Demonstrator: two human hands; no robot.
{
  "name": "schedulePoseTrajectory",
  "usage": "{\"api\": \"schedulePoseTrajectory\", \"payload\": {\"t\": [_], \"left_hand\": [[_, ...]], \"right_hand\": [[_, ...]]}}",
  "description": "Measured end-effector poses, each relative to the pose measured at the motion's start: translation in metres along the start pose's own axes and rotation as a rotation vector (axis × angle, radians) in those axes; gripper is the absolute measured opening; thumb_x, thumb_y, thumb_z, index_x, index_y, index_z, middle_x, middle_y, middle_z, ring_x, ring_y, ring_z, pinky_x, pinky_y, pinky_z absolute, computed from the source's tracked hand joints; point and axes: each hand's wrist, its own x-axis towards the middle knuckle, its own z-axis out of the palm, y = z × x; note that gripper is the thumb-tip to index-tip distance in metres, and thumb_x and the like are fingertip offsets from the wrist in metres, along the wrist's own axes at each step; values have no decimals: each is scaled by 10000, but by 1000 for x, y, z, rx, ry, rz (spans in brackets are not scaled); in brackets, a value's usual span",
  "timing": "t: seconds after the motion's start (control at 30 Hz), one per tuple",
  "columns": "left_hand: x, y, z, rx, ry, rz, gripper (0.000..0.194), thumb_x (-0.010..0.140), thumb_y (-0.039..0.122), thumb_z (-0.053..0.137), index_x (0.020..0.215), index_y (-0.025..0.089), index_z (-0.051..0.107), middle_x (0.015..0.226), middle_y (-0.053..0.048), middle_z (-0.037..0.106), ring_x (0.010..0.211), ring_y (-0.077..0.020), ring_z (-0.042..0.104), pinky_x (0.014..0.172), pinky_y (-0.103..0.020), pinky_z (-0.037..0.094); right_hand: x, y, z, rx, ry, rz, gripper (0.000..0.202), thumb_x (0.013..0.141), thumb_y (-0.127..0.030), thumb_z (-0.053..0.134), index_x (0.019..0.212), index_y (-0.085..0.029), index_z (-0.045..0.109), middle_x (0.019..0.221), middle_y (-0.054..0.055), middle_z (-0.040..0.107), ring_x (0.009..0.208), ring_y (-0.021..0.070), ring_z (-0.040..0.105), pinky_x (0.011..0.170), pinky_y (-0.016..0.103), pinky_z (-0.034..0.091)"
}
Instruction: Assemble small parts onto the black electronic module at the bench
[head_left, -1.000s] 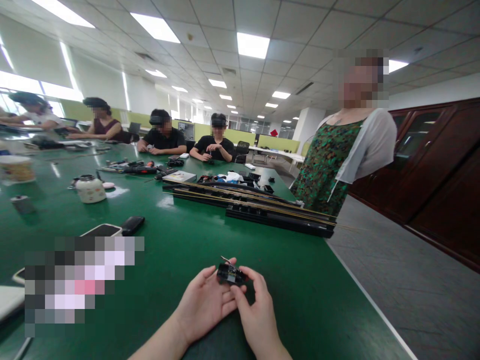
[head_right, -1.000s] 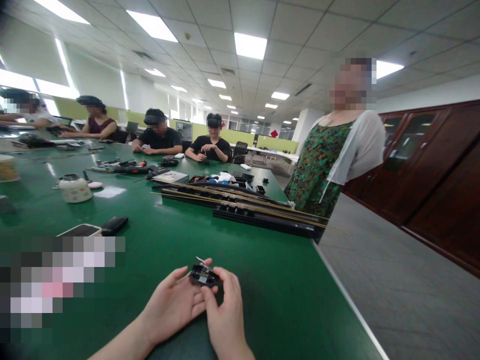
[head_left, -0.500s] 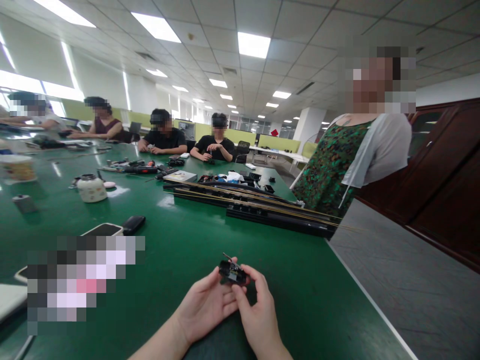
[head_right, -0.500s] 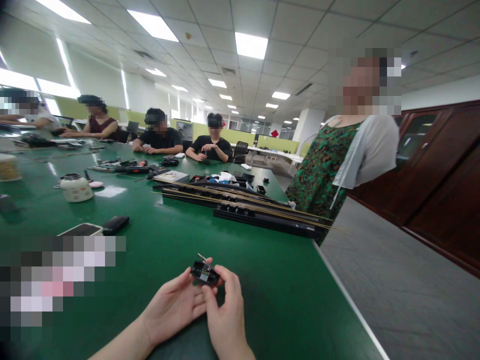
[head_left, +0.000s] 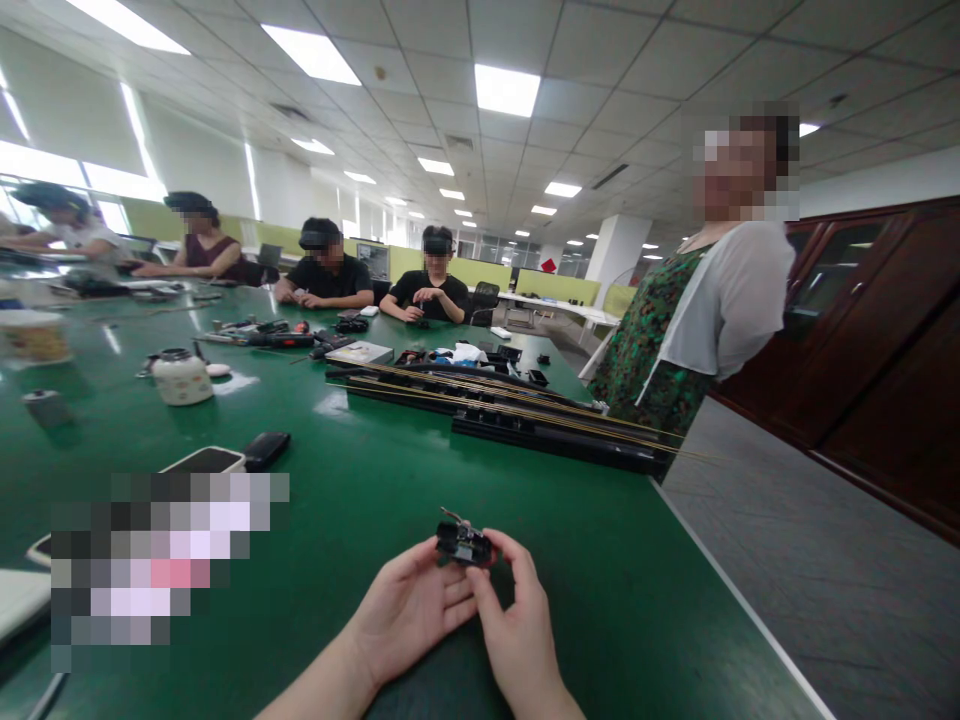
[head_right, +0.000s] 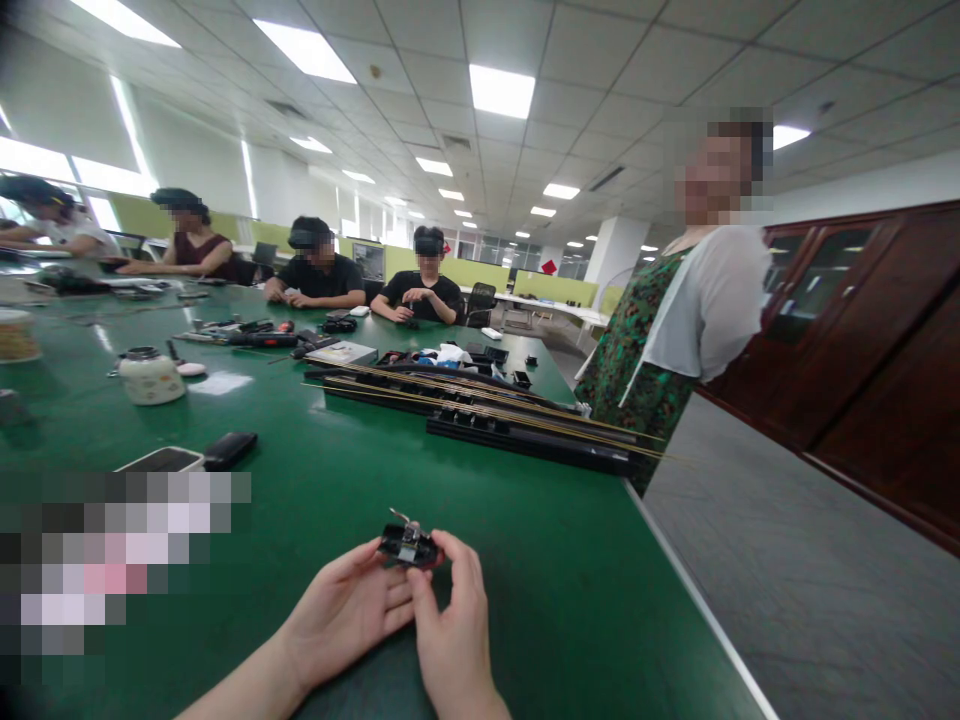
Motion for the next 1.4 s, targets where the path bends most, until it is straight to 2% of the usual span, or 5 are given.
{"api": "schedulePoseTrajectory", "payload": {"t": [0.13,0.3,0.5,0.83,1.4], "left_hand": [[0,1,2,-17,-16,-1,351,841,284,340,1069,168,581,1031,-114,633,948,-176,569,906,-326,319],[0,2,3,-27,-3,-10,371,848,371,328,1103,227,556,1063,-95,621,962,-186,568,900,-342,322],[0,1,3,1,13,-4,372,854,388,318,1109,243,548,1034,-95,633,947,-174,581,892,-331,327],[2,0,2,-28,52,-22,384,845,385,345,1068,173,576,1002,-118,644,885,-171,602,879,-321,344],[7,1,-5,22,164,1,314,825,341,395,1019,190,591,900,-80,663,815,-175,618,794,-320,408]], "right_hand": [[0,1,0,-2,-7,3,315,753,-213,541,1068,-230,525,1048,55,601,974,203,564,856,340,462],[0,1,1,10,4,-3,316,748,-212,549,1063,-230,535,1038,53,609,960,202,571,842,332,471],[0,-1,1,18,5,-7,318,742,-199,556,1058,-234,541,1032,55,615,954,208,577,837,338,477],[0,0,1,30,-21,-12,316,735,-185,556,1047,-236,551,1012,49,621,934,202,584,821,325,483],[0,-3,5,36,-74,-29,336,724,-142,533,1048,-231,539,988,51,610,927,199,564,828,355,466]]}}
